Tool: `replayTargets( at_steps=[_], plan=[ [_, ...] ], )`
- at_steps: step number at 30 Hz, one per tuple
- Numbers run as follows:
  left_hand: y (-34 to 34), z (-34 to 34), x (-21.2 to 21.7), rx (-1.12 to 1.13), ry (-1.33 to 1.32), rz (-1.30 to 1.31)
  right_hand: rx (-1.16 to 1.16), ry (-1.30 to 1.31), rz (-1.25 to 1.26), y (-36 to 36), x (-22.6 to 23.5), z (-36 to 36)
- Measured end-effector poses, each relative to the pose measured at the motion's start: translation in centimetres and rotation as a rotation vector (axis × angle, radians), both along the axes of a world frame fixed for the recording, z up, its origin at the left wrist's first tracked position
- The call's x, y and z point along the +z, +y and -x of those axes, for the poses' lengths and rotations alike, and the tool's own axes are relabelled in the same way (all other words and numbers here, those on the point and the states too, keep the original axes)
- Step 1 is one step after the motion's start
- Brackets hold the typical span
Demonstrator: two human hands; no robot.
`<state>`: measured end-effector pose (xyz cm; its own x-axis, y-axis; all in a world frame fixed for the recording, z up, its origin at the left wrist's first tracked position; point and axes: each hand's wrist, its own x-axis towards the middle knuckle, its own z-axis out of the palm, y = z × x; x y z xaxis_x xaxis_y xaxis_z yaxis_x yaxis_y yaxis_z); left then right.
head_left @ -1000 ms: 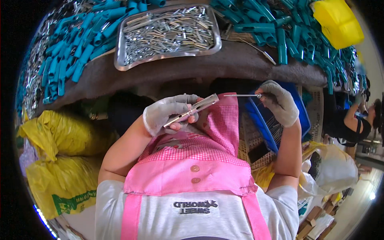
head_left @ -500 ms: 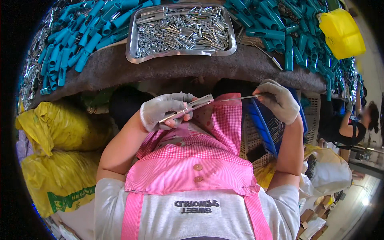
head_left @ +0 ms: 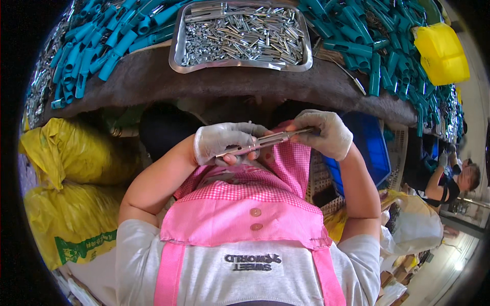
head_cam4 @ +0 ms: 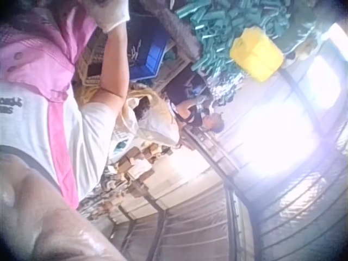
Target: Assembling metal sleeves into plastic handles at a manufacturing workbench.
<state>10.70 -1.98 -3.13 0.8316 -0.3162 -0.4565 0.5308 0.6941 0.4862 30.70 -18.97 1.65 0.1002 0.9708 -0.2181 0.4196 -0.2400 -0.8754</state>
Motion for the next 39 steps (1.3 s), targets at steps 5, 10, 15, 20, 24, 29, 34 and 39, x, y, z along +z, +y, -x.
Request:
replayTargets(
  at_steps=[5,10,15,20,24,29,34,39],
  plan=[
    [-0.4,0.2,0.0,0.015,0.002,-0.023,-0.061,0.057,0.002,0.2,-1.1,0.4],
    [-1.3,0.4,-0.5,0.093,-0.028,0.036,-0.273,0.435,0.025,-0.5,-1.7,1.0],
    [-0.9,0.1,-1.3,0.080,-0.101,0.153,-0.354,0.341,0.015,-1.7,-3.5,2.1],
    [-0.9,0.3,-2.0,0.130,0.023,0.197,-0.397,0.290,-0.018,-0.9,-3.5,3.6],
    [-1.1,0.6,-2.2,0.192,0.025,0.324,-0.413,0.189,-0.122,-0.7,-4.2,6.1],
    [-1.5,1.0,-0.2,0.351,0.108,0.116,-0.504,0.502,-0.180,1.4,-4.8,7.4],
    [-0.6,1.6,0.4,0.382,0.006,0.180,-0.397,0.478,-0.198,3.0,-3.1,6.1],
    [0.1,3.3,0.5,0.498,-0.051,0.176,-0.129,0.187,-0.095,5.8,0.5,1.0]
  ],
)
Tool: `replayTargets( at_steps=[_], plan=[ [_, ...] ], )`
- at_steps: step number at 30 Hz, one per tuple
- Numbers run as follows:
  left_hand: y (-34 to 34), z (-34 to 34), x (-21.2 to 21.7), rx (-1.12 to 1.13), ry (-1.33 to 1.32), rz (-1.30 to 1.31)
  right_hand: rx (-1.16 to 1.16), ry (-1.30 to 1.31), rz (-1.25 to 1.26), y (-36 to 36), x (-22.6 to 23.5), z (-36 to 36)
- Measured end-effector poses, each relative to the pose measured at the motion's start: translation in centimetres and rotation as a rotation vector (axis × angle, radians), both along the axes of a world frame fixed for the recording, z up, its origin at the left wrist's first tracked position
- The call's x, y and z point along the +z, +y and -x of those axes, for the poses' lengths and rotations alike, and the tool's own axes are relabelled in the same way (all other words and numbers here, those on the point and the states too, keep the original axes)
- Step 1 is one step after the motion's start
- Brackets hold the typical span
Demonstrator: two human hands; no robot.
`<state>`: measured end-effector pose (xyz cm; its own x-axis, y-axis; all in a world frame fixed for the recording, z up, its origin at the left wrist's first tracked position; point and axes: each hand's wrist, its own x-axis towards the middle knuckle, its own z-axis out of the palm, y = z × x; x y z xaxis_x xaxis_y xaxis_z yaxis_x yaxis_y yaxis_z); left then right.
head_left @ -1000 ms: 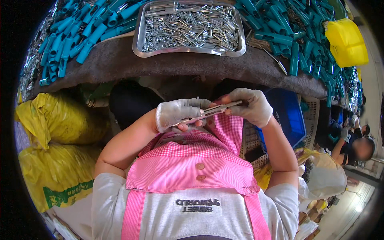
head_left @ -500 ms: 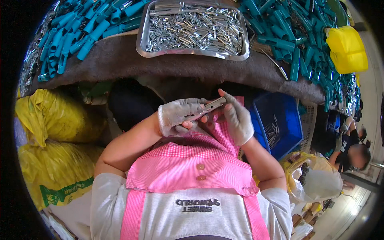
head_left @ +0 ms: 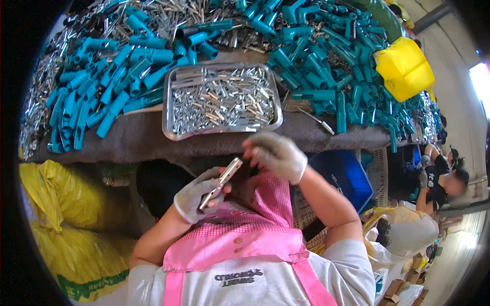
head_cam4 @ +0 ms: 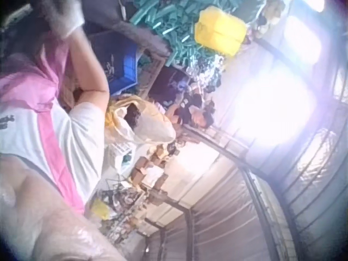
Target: Assembling metal sleeves into plastic handles at a manufacturing workbench.
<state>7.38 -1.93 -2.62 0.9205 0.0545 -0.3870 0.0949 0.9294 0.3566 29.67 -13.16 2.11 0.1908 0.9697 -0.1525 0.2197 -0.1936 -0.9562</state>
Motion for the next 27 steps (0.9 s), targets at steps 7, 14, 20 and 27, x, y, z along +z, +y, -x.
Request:
replayTargets(
  at_steps=[7,14,20,27],
  plan=[
    [1.0,1.2,0.7,0.220,0.061,-0.041,-0.650,-0.910,-0.242,7.2,5.3,-19.1],
    [1.7,1.0,0.7,0.212,0.059,0.024,-0.559,-1.556,0.001,15.5,5.1,-20.8],
    [2.2,1.9,0.6,0.333,0.079,0.053,-0.868,-1.165,0.714,15.0,5.8,-24.1],
    [3.0,1.2,0.7,0.253,0.026,0.055,-0.468,-1.222,0.291,9.0,6.0,-27.8]
  ],
)
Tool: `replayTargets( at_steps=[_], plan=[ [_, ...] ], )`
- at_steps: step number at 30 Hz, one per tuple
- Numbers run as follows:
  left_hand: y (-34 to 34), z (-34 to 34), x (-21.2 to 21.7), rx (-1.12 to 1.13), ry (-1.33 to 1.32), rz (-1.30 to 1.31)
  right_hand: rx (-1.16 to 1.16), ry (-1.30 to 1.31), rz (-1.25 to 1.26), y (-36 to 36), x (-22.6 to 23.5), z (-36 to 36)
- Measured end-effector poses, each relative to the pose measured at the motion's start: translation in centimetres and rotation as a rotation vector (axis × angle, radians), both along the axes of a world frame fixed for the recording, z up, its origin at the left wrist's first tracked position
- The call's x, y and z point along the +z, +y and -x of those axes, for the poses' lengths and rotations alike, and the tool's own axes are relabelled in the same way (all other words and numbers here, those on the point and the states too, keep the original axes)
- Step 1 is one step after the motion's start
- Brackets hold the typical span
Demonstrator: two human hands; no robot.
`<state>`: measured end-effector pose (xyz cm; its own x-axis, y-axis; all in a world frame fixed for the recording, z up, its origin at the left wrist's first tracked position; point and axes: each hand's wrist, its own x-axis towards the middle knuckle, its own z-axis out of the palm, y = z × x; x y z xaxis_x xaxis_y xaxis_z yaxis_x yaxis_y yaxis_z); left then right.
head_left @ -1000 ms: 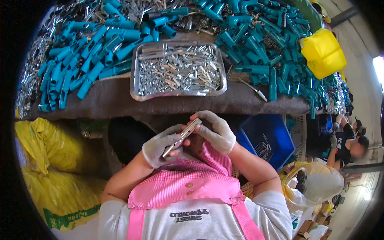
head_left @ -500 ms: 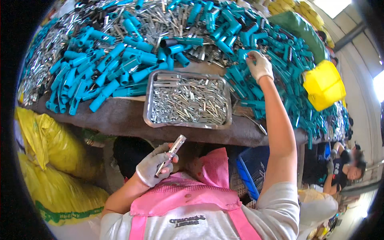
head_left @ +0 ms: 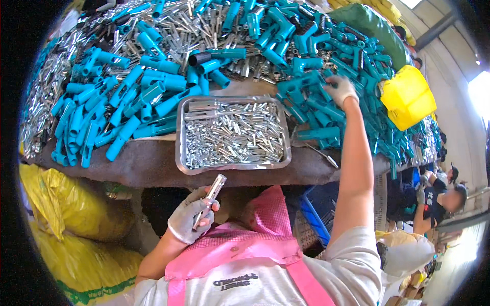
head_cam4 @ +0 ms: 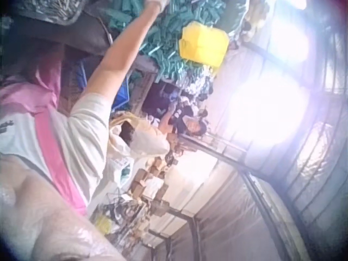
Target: Assembling metal sleeves into plastic handles at a manufacturing workbench.
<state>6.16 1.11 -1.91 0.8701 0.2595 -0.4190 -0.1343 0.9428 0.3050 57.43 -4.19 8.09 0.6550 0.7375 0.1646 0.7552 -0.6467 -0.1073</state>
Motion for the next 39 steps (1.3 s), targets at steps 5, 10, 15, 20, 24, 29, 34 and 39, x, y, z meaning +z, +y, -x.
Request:
replayTargets(
  at_steps=[5,10,15,20,24,29,34,39],
  plan=[
    [-0.2,-0.4,-0.3,-0.030,-0.008,-0.041,0.357,0.486,-1.040,-0.3,4.1,-2.8],
    [-1.2,-1.0,0.3,0.007,0.056,-0.088,0.087,0.217,0.098,3.0,1.1,0.2],
    [-1.5,-0.7,0.2,-0.015,0.032,-0.101,0.004,0.124,-0.444,1.3,-2.4,-2.2],
    [-1.6,-0.6,-0.5,-0.016,0.007,-0.130,0.119,0.360,-0.479,2.2,-3.2,-0.2],
    [-1.9,-1.2,0.6,-0.018,0.029,-0.079,0.129,0.219,-0.065,5.2,-3.7,4.2],
    [-2.0,-0.8,0.4,0.002,0.036,-0.108,0.196,0.474,-0.593,5.8,2.9,2.7],
    [-1.5,-1.2,0.6,-0.045,0.051,-0.125,0.096,-0.173,0.283,3.1,-1.0,-2.6],
    [-1.7,-0.5,0.3,-0.001,0.056,-0.115,-0.381,-0.263,-0.037,-1.9,-0.6,-2.2]
  ],
)
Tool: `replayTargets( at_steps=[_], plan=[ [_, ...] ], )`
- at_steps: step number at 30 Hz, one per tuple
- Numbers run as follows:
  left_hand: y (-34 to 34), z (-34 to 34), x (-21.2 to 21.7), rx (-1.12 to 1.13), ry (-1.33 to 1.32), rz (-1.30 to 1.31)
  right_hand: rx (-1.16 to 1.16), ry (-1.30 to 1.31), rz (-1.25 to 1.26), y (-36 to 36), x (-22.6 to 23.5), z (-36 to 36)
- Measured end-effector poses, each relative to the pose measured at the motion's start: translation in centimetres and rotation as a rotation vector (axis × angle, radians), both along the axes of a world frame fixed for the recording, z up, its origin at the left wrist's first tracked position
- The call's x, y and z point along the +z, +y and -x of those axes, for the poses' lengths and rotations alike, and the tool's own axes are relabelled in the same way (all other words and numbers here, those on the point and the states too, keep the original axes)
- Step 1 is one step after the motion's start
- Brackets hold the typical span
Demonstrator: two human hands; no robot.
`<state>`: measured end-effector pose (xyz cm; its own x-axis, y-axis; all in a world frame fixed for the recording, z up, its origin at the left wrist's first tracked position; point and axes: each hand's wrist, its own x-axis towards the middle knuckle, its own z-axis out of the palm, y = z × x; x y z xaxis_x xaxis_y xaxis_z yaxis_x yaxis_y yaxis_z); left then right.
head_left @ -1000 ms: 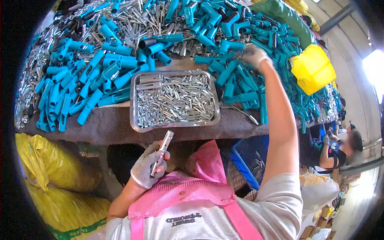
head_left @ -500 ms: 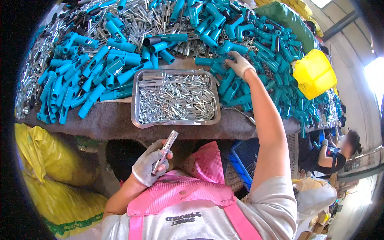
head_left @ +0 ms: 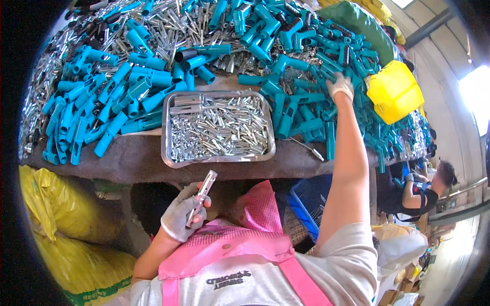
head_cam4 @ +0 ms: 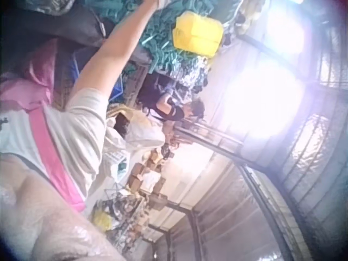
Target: Assembling metal sleeves into plastic handles at a manufacturing workbench.
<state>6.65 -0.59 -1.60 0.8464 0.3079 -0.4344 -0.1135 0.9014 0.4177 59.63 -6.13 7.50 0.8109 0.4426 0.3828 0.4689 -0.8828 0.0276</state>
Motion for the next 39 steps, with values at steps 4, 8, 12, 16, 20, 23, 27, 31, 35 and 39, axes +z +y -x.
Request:
replayTargets(
  at_steps=[4,8,12,16,20,23,27,31,35,39],
  plan=[
    [0.4,-0.7,0.0,-0.063,-0.042,0.009,0.013,-0.064,0.181,-1.4,-1.0,-2.5],
    [0.0,-0.6,-0.5,-0.040,-0.041,0.021,0.286,0.181,-0.687,-0.7,4.9,-1.2],
    [-0.3,-1.3,-0.3,-0.060,-0.032,0.033,0.504,0.044,0.160,1.7,2.6,0.7],
    [-0.3,-1.2,-0.3,-0.056,-0.047,0.052,0.639,0.468,0.075,2.4,0.1,2.7],
    [-0.1,-0.9,-0.4,-0.035,-0.053,0.048,0.678,0.435,-0.709,3.2,1.1,3.0],
    [-0.6,-0.4,-0.2,-0.009,-0.038,0.032,0.905,0.407,-0.865,3.9,2.9,4.5],
    [-0.3,-1.0,0.2,-0.050,-0.008,-0.017,0.545,0.392,-0.391,5.1,-1.2,0.4],
    [0.0,-1.0,0.0,-0.054,-0.012,0.071,0.417,0.137,0.203,6.2,-0.2,2.6],
    [-0.6,-0.9,-0.1,-0.028,-0.007,-0.001,0.538,0.038,-0.404,5.3,2.9,5.8],
    [-0.1,-0.9,0.5,-0.067,0.003,-0.004,0.494,0.183,-0.542,4.2,1.0,2.1]
  ],
)
